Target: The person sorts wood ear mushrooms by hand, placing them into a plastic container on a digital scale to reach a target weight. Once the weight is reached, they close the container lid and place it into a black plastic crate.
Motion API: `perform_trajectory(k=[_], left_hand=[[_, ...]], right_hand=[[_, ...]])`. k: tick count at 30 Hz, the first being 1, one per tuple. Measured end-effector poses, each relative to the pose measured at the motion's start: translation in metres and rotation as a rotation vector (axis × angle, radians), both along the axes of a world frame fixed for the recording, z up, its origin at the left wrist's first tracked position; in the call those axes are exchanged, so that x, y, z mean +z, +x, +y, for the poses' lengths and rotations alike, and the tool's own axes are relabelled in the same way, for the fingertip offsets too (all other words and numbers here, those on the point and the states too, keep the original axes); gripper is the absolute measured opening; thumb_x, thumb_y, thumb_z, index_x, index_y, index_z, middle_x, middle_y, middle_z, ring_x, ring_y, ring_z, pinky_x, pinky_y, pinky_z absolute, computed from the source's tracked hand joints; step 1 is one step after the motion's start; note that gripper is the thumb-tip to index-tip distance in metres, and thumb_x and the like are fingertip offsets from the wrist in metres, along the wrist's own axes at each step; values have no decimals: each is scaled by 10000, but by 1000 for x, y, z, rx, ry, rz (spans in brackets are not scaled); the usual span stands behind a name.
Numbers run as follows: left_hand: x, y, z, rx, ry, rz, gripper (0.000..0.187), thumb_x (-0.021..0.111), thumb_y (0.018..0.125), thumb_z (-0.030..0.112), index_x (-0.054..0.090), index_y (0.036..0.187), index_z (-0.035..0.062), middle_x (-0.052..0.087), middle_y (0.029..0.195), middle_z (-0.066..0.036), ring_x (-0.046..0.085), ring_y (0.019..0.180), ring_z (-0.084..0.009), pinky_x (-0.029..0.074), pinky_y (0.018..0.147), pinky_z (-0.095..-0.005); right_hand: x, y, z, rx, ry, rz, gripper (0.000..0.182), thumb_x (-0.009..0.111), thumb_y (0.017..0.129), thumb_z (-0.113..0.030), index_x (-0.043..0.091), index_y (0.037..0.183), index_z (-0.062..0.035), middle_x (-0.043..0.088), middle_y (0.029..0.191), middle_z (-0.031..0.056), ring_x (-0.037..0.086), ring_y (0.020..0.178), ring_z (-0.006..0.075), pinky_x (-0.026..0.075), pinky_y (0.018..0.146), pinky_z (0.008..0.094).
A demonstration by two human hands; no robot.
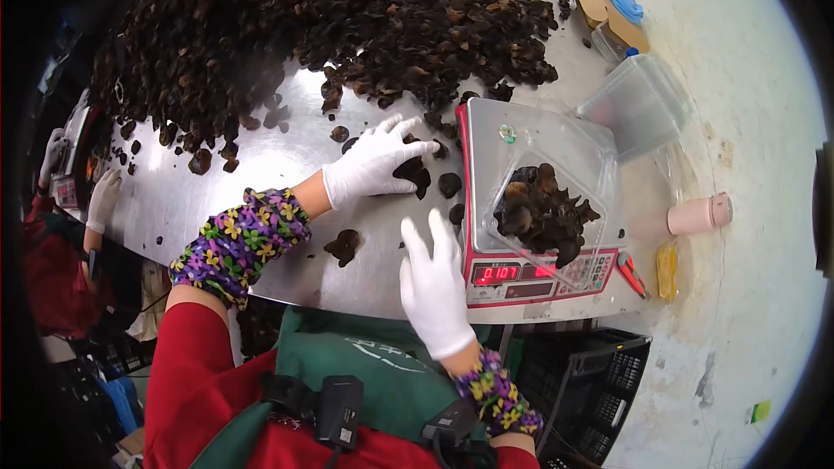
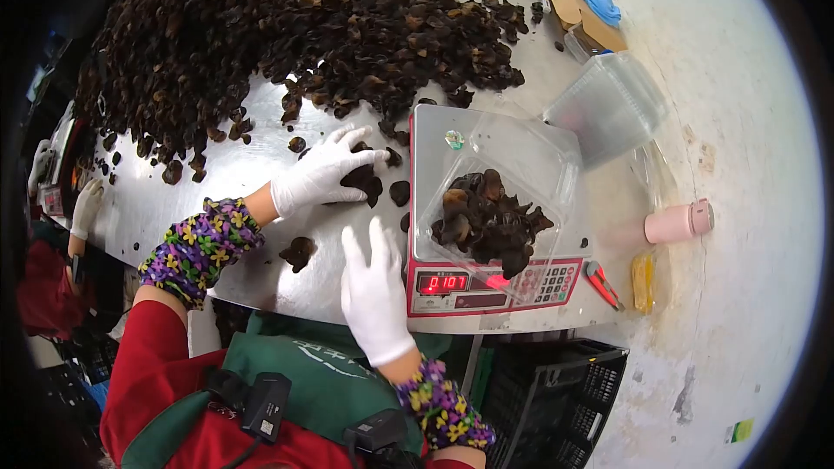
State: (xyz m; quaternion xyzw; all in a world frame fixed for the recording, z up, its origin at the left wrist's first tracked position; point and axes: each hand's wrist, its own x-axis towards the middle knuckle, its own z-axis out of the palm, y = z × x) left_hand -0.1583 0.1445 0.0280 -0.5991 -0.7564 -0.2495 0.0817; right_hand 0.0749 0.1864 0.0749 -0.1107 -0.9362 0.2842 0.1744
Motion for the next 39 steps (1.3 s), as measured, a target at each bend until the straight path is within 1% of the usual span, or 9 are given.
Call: perform_trajectory(k=[4,10,14,16,21,25,29,33,39], left_hand=[[-3,1,6,-215,-233,-97,360,753,823,230,689,1172,174,606,1208,-96,588,1069,-343,513,926,-461],[17,6,-31,-137,138,-257,151,692,839,64,688,986,100,616,1016,-100,614,944,-317,528,813,-396],[29,-13,-81,172,250,-1012,139,651,911,-18,699,1029,36,627,1031,-55,628,949,-166,516,838,-289],[28,-25,-99,303,287,-1010,172,622,910,-53,689,1056,9,609,1052,-41,600,991,-115,508,850,-256],[13,-41,-110,310,216,-608,492,624,897,-31,562,1376,60,618,1251,-124,579,1210,-249,444,1059,-353],[-2,-43,-91,321,48,-381,469,736,846,130,631,1303,105,580,1240,-151,553,1130,-353,469,1005,-410],[-16,-40,-77,256,-51,-156,342,767,837,241,702,1153,130,600,1156,-133,572,1083,-341,513,917,-432],[-15,-37,-86,137,-115,-324,263,744,854,195,707,1097,101,608,1111,-150,598,1005,-347,516,882,-419],[10,-52,-94,146,6,-470,193,687,831,63,716,1012,1,665,961,-179,639,872,-349,523,787,-410]], right_hand=[[-33,-44,11,-216,170,-150,737,535,824,84,340,1529,0,252,1539,380,317,1378,593,304,1179,550],[-41,-49,19,-216,108,-76,647,499,852,77,360,1484,81,348,1492,344,364,1372,509,309,1178,517],[-45,-49,23,-189,110,-46,522,537,884,28,494,1405,41,454,1415,280,485,1254,447,410,1087,478],[-43,-56,19,-167,82,-55,475,561,895,1,542,1370,18,498,1371,250,526,1205,420,445,1048,463],[-38,-81,6,-114,57,-98,509,680,872,-110,563,1366,-69,555,1224,169,574,1103,356,500,948,445],[-47,-90,-1,-122,81,-212,598,704,853,-140,518,1421,-107,553,1179,161,583,1040,350,514,905,453],[-53,-89,-4,-142,121,-187,600,727,843,-156,526,1406,-101,547,1168,151,603,999,329,536,866,438],[-52,-101,-10,-139,86,-135,610,723,829,-142,527,1406,-115,521,1211,153,587,1056,356,535,878,452],[-78,-119,-19,-102,315,-155,89,555,942,-131,589,1022,-116,565,965,123,649,848,289,595,672,398]])
